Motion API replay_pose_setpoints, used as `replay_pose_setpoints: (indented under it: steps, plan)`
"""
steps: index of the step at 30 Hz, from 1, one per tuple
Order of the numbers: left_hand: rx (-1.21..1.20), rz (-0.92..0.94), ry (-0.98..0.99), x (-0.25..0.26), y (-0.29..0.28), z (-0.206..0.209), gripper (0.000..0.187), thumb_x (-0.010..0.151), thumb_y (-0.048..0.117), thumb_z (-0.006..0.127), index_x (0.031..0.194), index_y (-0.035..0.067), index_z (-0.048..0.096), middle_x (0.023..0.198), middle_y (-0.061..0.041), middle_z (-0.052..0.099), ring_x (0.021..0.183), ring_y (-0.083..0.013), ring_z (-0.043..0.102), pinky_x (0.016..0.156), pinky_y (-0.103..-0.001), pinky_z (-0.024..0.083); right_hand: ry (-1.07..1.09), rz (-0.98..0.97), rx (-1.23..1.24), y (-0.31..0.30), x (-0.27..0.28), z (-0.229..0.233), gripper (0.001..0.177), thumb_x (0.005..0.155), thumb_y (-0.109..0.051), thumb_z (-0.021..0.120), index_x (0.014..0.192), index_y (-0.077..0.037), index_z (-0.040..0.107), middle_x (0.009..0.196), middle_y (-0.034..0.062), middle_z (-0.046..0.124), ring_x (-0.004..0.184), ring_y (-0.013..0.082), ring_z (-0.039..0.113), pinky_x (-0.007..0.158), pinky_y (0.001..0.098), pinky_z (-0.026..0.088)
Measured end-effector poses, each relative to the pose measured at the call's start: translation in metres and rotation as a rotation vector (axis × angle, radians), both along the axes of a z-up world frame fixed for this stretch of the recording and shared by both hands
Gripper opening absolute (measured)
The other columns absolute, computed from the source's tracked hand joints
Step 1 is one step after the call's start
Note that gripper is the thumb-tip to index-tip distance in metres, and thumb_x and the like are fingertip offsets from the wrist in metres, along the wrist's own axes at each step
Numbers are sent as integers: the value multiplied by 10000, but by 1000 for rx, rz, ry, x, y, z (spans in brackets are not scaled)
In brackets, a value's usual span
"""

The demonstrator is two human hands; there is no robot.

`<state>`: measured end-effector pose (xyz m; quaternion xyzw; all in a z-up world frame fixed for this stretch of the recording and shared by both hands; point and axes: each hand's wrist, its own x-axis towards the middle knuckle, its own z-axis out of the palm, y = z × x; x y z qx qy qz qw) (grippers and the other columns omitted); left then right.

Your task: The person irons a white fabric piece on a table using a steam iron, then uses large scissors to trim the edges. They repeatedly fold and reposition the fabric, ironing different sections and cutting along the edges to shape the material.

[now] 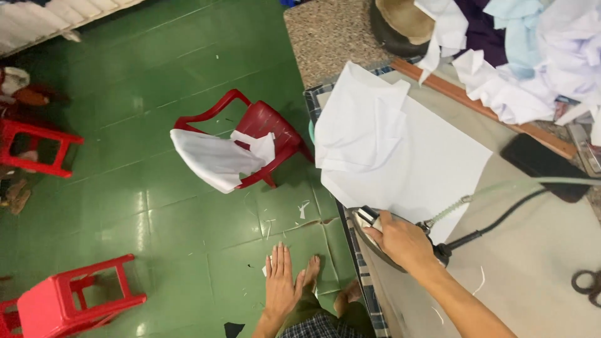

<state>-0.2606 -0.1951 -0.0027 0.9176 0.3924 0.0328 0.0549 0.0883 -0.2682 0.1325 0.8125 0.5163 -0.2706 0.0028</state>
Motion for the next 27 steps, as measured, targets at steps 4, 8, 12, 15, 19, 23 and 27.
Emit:
replay_pose_setpoints:
  steps: [4, 8, 12, 15, 19, 23, 27]
  plan:
    - [327, 47, 258, -4, -9, -1, 813, 1067, 607, 158, 1626, 19, 103, 1734, -149, 65, 1614, -253, 46, 1334, -394, 19, -84, -34, -16, -15, 0, -7, 554, 1029, -612, 386, 1100, -82, 529, 654, 52, 695, 572, 340, 664, 499, 466, 507]
    - [381, 38, 216, 11, -10, 9, 797, 1082, 598, 150, 1620, 11, 114, 1723, -158, 82, 1611, -257, 55, 1338, -417, 3, -106, -1, -28, -24, 1, -9, 564, 1028, -620, 372, 1047, -81, 538, 600, 31, 667, 504, 280, 625, 467, 416, 486]
    - [-17, -17, -17, 30, -9, 27, 757, 1108, 532, 283, 1593, -45, 219, 1686, -223, 181, 1573, -338, 135, 1276, -483, 68, -104, -47, -66, -33, 3, -13, 574, 1019, -640, 360, 1044, -89, 516, 567, 22, 650, 496, 279, 614, 468, 400, 473]
    - [-42, -61, -44, 40, -13, 34, 758, 1094, 511, 347, 1579, -62, 242, 1671, -248, 208, 1560, -368, 176, 1267, -514, 97, -105, -63, -35, -51, 4, -19, 561, 1020, -634, 379, 1000, -92, 521, 576, 25, 660, 486, 277, 616, 459, 407, 475]
    - [68, -96, -23, 54, -14, 28, 780, 1094, 559, 258, 1599, -34, 214, 1688, -210, 198, 1577, -322, 161, 1287, -477, 85, -71, -99, -35, -71, 5, -12, 563, 1029, -627, 369, 1037, -89, 535, 670, 51, 707, 566, 311, 672, 512, 446, 527]
    - [88, -178, -48, 73, -14, 40, 758, 1090, 523, 321, 1576, -55, 252, 1657, -232, 262, 1559, -352, 209, 1289, -506, 112, -114, -145, 25, -103, 5, -25, 559, 1021, -634, 384, 1019, -97, 537, 690, 62, 708, 568, 341, 663, 497, 470, 513]
    - [53, -270, -69, 112, -5, 53, 758, 1082, 485, 350, 1597, -49, 193, 1683, -232, 188, 1576, -347, 158, 1289, -501, 99, -2, -236, -87, -133, 3, -23, 551, 1030, -637, 370, 1080, -110, 521, 771, 69, 729, 666, 356, 702, 564, 476, 540]
